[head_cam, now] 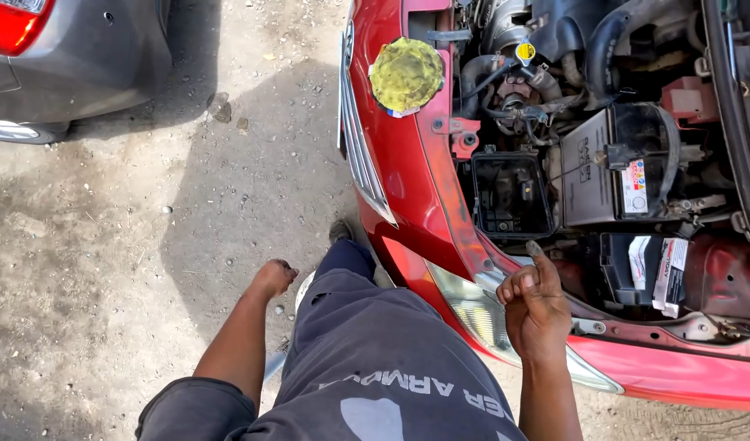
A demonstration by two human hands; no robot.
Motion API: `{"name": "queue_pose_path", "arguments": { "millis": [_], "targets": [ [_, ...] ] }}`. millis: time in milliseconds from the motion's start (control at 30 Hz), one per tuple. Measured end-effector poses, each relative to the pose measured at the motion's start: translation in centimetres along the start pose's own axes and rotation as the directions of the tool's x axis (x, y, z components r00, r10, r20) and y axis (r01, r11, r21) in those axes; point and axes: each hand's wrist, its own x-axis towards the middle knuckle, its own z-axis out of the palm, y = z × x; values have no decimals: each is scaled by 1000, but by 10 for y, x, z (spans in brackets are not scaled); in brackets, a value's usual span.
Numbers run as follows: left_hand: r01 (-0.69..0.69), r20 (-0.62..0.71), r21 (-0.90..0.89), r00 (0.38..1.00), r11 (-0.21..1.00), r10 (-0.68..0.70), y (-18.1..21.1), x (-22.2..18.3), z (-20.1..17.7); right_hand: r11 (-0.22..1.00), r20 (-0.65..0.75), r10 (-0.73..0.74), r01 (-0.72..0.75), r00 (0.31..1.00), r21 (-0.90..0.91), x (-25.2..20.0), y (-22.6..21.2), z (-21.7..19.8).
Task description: Repairing and maintaining car engine components including hoses and air intake systems.
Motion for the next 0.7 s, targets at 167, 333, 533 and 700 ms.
{"name": "queue_pose_path", "arguments": {
  "millis": [167, 333, 533, 700],
  "targets": [
    [-211, 224, 464, 968, 860, 116, -33, 14, 14, 985, -106, 123, -134, 987, -106, -8, 14, 2],
    [384, 144, -428, 923, 818, -358, -57, 5, 1, 895, -202, 118, -192, 972, -403, 9, 49, 13],
    [365, 49, -610, 903, 703, -427, -115, -32, 24, 733, -2, 369, -292, 929, -615, 140, 187, -29],
    [444, 161, -789, 816, 425, -555, -149, -92, 56, 575, 132, 407, -142, 904, -806, 319, 241, 64]
  ]
}}
